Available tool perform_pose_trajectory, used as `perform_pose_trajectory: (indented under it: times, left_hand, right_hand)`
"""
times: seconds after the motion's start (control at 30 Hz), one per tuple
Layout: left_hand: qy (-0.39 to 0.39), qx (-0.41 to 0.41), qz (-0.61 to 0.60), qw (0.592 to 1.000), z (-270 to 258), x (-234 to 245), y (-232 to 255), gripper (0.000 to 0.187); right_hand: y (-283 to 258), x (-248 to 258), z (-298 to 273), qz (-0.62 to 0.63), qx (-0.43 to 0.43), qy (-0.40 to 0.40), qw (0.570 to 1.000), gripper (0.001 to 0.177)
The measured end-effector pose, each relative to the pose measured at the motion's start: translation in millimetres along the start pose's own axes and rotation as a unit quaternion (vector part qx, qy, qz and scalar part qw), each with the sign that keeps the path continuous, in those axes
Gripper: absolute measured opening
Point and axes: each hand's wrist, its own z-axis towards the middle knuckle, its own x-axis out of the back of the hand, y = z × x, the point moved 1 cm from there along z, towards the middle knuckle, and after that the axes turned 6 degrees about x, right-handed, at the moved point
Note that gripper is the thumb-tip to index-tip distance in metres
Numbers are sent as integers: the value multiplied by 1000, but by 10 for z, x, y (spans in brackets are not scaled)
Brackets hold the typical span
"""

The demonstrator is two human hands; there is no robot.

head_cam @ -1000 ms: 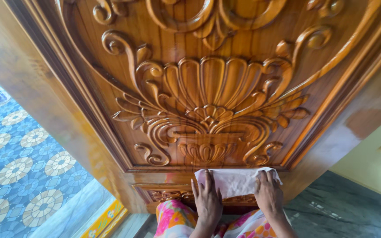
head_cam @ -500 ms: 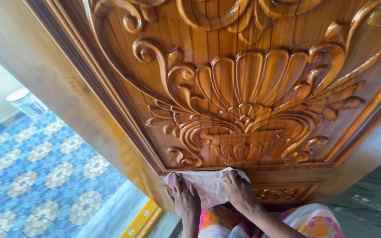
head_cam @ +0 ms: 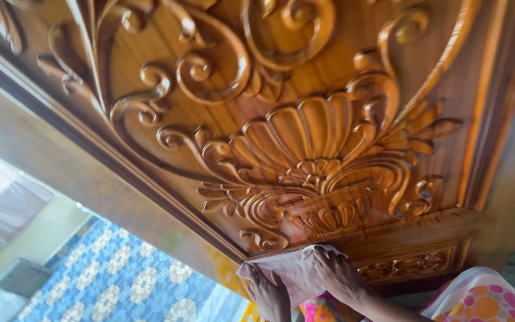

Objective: The person wipes a carved wooden door with a white cloth, moving methodically across the surface and into the carved details.

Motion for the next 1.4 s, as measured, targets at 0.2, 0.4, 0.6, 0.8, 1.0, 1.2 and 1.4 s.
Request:
perform_pose_trajectory:
  times: [0.2, 0.4, 0.6, 0.8, 1.0, 1.2, 1.4]
  left_hand:
    - [-17, -25, 27, 999, -125, -228, 126, 82]
    - [6, -96, -5, 995, -496, -395, 786, 84]
    - [-91, -181, -64, 977, -1169, -384, 1857, 85]
    - [-203, -272, -104, 935, -1684, -317, 2764, 85]
    - [-257, -307, -114, 909, -1796, -177, 2994, 86]
    - [-265, -255, -106, 924, -1672, -141, 2697, 87]
    - [-257, -158, -98, 948, -1374, -122, 2097, 88]
  right_hand:
    - [290, 103, -193, 27, -27, 7, 999, 30]
    - [896, 303, -598, 57, -108, 23, 992, 32]
    - [1651, 602, -1122, 37, -193, 77, 977, 38]
    - [2158, 838, -1579, -51, -299, 92, 949, 31]
    - [2351, 680, -1752, -93, -331, 85, 935, 41]
    - [2218, 389, -1701, -87, -336, 74, 935, 47]
    - [1856, 240, -1409, -150, -260, 89, 950, 41]
